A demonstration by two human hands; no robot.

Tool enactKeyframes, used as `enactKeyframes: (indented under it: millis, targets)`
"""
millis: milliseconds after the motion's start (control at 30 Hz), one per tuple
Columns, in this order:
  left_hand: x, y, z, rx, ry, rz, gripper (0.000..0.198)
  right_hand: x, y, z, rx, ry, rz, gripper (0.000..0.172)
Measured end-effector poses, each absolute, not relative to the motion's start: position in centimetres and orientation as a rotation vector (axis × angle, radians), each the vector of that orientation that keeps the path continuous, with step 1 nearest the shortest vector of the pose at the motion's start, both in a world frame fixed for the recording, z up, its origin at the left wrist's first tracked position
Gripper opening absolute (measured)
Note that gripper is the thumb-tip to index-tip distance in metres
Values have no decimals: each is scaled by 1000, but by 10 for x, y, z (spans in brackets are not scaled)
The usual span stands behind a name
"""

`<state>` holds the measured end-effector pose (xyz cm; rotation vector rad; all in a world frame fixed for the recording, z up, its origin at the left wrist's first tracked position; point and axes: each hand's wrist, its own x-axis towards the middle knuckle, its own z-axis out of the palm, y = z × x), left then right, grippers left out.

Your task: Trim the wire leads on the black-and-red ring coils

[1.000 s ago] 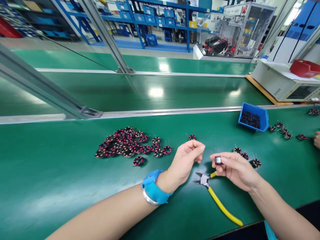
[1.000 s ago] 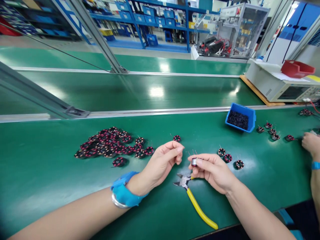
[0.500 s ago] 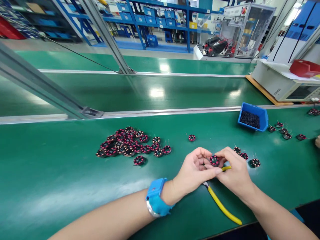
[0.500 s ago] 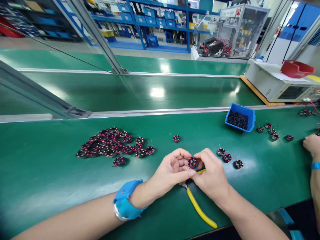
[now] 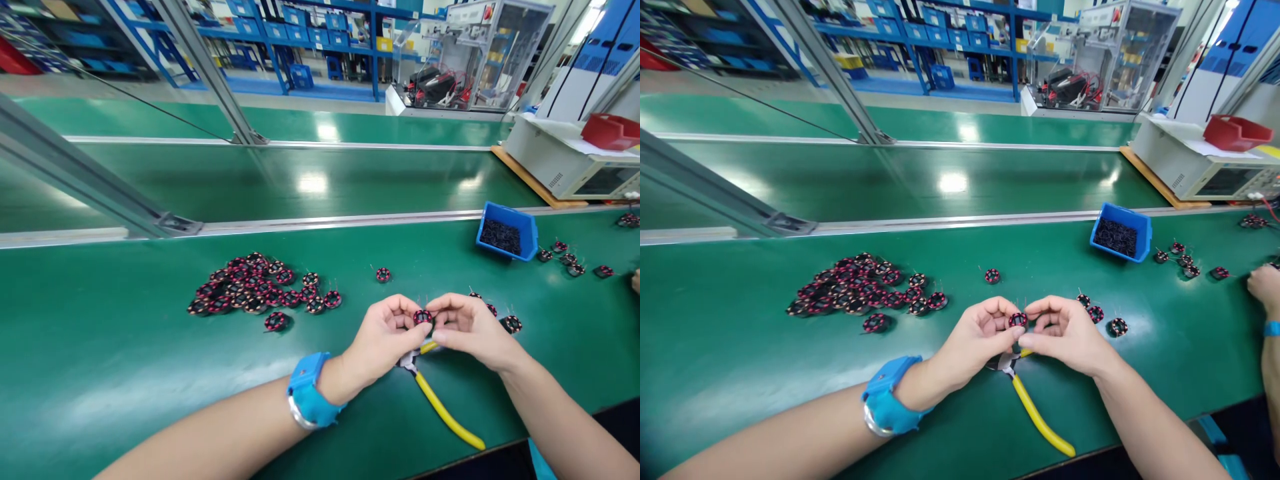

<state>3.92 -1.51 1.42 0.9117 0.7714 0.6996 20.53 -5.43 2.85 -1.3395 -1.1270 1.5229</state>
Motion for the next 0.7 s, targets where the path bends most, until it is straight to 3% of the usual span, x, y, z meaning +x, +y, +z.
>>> enactKeyframes:
  millis: [133, 400, 700]
  targets:
    - [40, -15, 14, 927, 771, 695, 39, 200, -51, 30, -1287, -955, 1564, 34]
    - [39, -18, 17, 1033, 737, 694, 28, 191, -49, 31, -1354, -934, 1418, 33]
    - [20, -15, 20, 1156, 865, 821, 23, 201, -60, 20, -1379, -933, 1071, 29]
